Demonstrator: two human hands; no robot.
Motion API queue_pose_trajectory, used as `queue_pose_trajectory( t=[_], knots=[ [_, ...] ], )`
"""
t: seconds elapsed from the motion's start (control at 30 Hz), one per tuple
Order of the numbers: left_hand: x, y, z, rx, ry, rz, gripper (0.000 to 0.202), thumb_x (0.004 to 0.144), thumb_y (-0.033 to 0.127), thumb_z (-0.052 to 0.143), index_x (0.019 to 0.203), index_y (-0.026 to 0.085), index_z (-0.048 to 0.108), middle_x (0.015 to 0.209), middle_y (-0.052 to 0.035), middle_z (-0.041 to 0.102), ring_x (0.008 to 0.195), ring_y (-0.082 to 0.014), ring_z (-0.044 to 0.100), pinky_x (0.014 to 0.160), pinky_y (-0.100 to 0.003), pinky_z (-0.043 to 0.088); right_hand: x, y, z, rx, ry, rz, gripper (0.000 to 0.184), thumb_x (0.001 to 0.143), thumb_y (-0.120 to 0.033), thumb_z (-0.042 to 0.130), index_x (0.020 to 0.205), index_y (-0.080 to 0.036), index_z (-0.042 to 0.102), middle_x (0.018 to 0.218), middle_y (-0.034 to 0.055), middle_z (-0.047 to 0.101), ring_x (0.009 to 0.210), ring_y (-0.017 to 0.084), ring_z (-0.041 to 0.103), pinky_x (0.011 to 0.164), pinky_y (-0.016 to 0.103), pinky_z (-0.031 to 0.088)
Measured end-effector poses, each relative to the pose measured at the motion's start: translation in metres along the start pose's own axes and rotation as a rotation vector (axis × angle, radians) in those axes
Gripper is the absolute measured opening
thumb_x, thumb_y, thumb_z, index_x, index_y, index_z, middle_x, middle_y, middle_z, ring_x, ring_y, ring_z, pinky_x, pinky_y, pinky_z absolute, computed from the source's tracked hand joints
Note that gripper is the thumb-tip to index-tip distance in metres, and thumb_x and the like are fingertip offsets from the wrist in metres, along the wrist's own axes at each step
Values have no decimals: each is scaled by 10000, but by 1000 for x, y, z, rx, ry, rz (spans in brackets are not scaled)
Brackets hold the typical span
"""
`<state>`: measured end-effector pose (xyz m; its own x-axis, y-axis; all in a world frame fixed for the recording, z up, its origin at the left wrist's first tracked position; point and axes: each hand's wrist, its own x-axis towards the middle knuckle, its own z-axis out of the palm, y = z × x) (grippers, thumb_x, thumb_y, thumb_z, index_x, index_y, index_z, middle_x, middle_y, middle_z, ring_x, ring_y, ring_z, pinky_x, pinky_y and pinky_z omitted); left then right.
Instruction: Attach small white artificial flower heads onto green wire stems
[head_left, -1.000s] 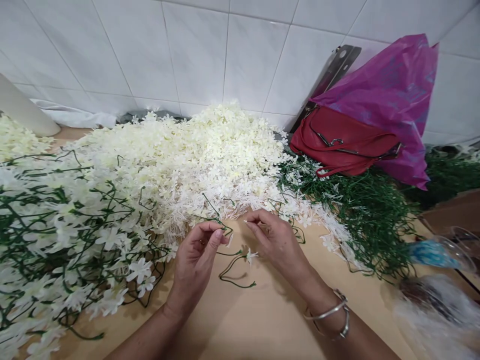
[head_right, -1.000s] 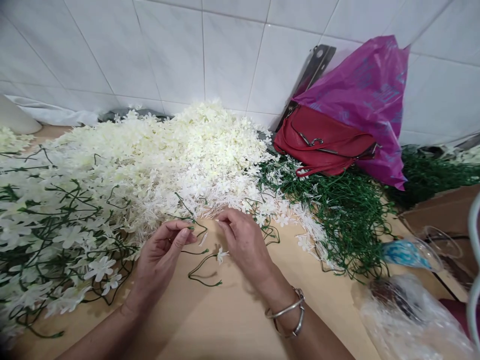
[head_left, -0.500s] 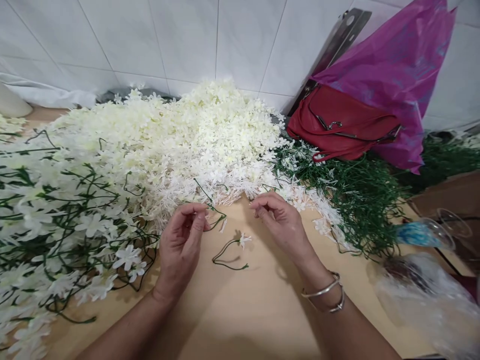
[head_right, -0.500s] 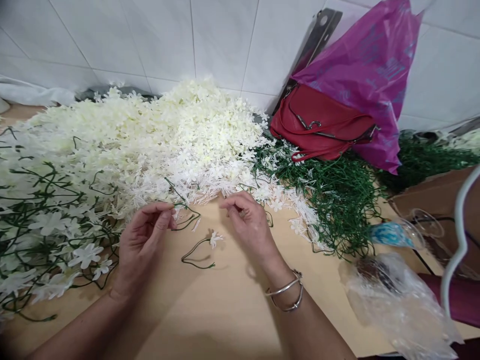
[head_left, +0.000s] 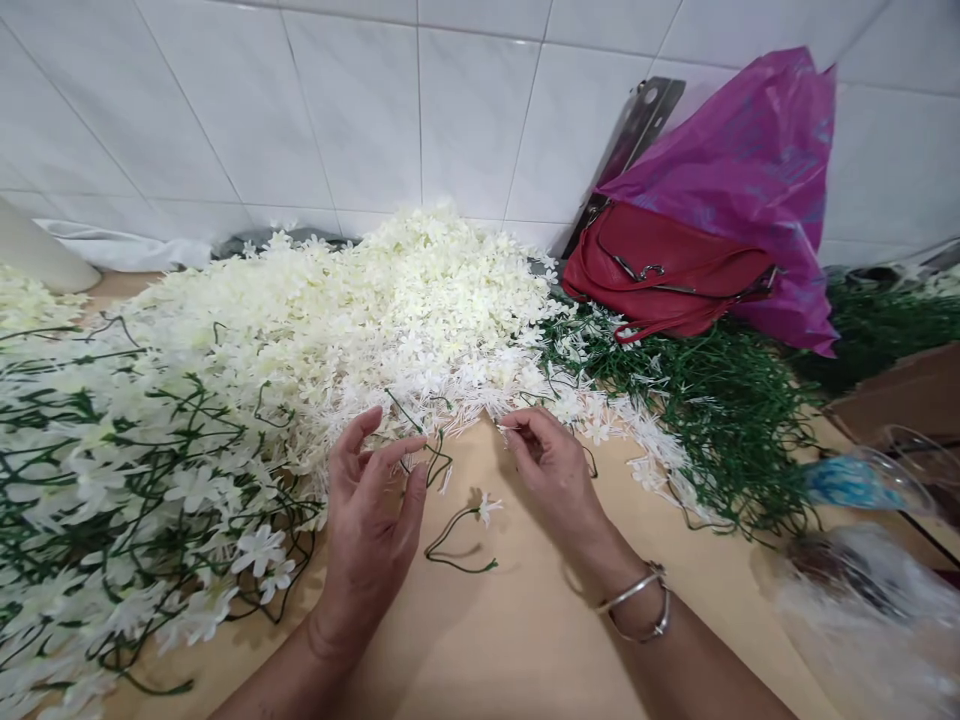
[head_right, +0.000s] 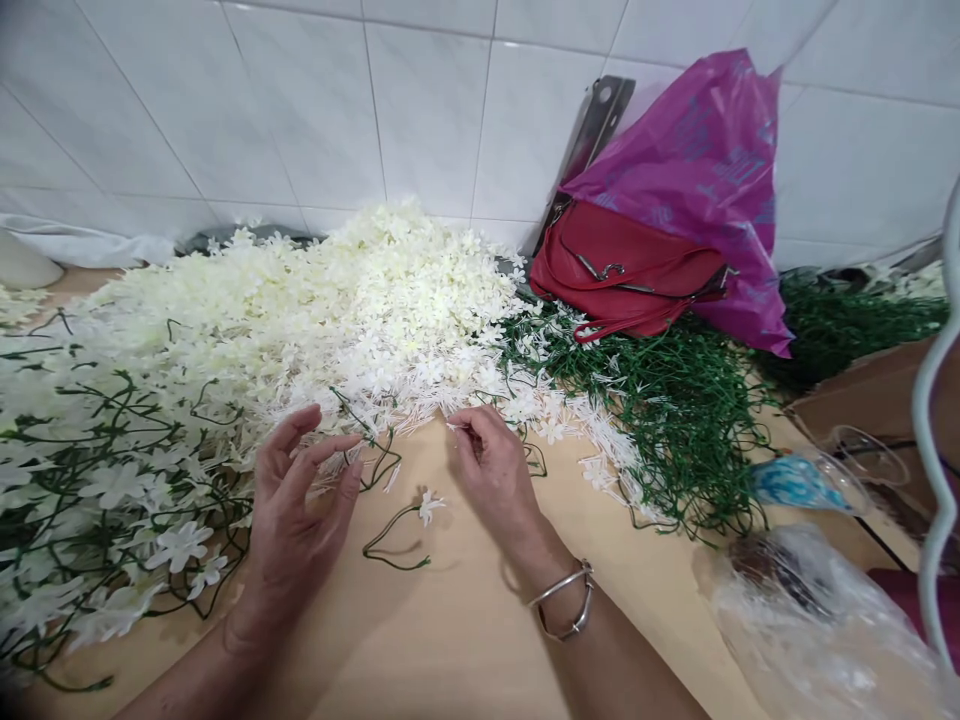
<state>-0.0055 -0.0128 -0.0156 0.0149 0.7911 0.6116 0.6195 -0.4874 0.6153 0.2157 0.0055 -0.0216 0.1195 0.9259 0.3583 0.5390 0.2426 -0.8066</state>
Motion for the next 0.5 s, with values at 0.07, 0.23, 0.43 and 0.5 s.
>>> queue_pose_trajectory(
  t=[0.07,0.23,0.43,0.5],
  knots=[
    [1,6,-3,11,6,20,200,981,174,642,1156,256,694,1496,-111,461,1406,-284,507,1099,-411,486,-1,3,4,22,-5,7,136,957,-183,581,957,-209,715,926,40,686,786,182,632,701,301,483],
    [19,23,0,12,-126,71,205,996,170,606,1165,259,679,1462,-110,549,1320,-265,582,1026,-396,515,3,4,3,65,26,7,147,959,-193,586,939,-203,732,931,52,714,856,206,669,793,326,517],
    [83,25,46,315,-225,221,196,1012,153,575,1128,208,723,1257,-130,718,1194,-317,606,988,-472,445,4,5,3,86,54,5,160,961,-225,585,921,-213,739,919,55,735,853,217,678,818,345,530],
    [102,24,63,396,-280,224,238,996,106,556,1119,187,743,1201,-148,732,1145,-326,611,967,-482,422,3,5,2,100,64,-5,164,957,-219,580,894,-213,731,908,55,734,845,216,675,811,342,531]
  ],
)
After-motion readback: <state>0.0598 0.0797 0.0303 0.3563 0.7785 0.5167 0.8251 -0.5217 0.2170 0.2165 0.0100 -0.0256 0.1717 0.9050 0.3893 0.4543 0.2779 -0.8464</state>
